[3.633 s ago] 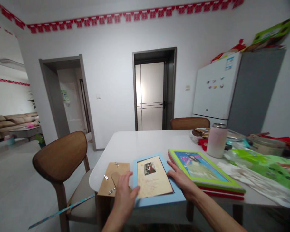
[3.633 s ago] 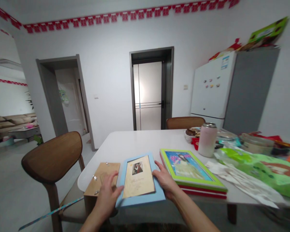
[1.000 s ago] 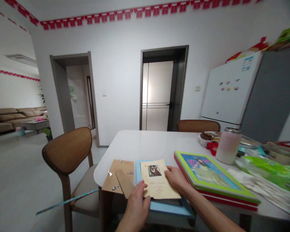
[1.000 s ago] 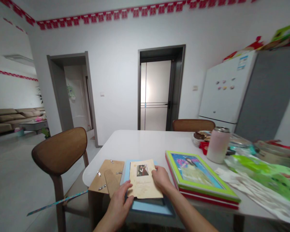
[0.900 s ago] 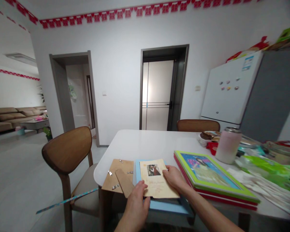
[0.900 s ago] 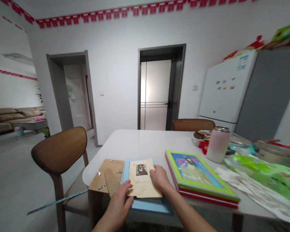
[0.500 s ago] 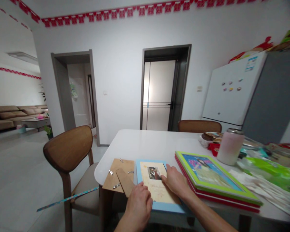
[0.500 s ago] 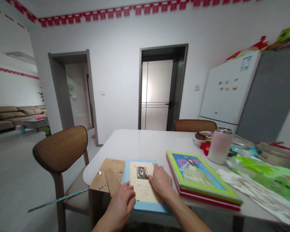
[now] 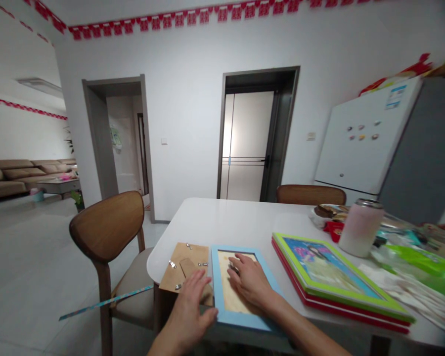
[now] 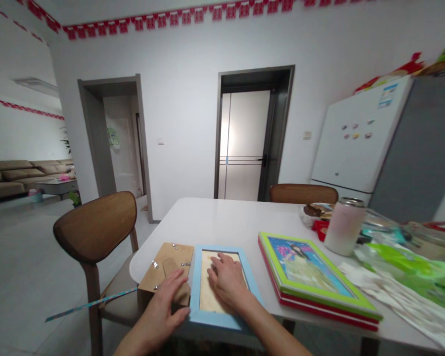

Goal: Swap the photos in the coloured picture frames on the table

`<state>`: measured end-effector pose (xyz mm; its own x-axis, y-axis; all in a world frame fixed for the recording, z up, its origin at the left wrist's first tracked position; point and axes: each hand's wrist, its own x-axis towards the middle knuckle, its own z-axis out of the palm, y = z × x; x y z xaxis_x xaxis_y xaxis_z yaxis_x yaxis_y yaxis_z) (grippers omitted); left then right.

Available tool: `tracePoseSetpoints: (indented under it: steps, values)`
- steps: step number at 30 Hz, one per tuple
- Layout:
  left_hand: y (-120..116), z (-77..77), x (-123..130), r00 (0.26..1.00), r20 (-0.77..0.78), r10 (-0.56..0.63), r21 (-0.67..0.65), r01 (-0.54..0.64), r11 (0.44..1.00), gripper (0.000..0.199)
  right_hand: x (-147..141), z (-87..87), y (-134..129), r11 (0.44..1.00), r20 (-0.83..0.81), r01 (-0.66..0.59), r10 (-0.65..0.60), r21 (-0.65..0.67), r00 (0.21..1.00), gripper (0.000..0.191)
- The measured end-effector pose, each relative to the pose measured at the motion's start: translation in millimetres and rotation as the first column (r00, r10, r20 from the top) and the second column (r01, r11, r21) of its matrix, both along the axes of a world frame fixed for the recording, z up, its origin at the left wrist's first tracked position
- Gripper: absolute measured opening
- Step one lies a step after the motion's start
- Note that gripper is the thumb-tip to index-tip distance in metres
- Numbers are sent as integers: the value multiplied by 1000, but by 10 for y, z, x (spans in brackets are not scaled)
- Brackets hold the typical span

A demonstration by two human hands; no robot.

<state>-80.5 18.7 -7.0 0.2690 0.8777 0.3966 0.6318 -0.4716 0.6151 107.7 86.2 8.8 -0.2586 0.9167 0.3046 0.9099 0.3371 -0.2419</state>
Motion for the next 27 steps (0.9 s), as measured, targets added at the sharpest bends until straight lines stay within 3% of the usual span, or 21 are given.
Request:
tracePoseSetpoints:
  steps: [4, 6, 8, 11, 14, 17, 22, 27]
  values:
    - [142, -107, -504, 951, -177, 255, -32, -264, 964, 61, -474, 61, -199, 983, -69, -182, 182, -1, 981, 36]
    - [229, -166, -649, 896, -254, 364, -14, -379, 925, 57, -720, 48, -261, 984, -36, -177, 176, -3, 984, 37]
    - [292, -185, -710, 864, -291, 411, -1, -430, 903, 52, -893, 29, -271, 989, -35, -146, 146, -12, 989, 38]
    - [294, -92, -667, 873, -273, 405, -11, -423, 906, 48, -937, 53, -243, 987, -172, -160, 155, -14, 973, 40]
    - [199, 87, -477, 915, -187, 358, 15, -362, 932, 49, -705, 148, -277, 978, -309, -205, 208, 42, 928, 40]
    - [87, 205, -157, 965, -92, 245, -11, -247, 969, 51, -284, 223, -387, 972, -349, -232, 225, 23, 910, 33]
    - [5, 165, 407, 998, -37, 58, -132, -62, 989, 50, 422, 154, -516, 981, -342, -157, 109, -116, 933, 38]
    - [29, 128, 623, 979, -204, -15, -189, -24, 982, 51, 697, -28, -491, 984, -300, -152, 118, -91, 947, 39]
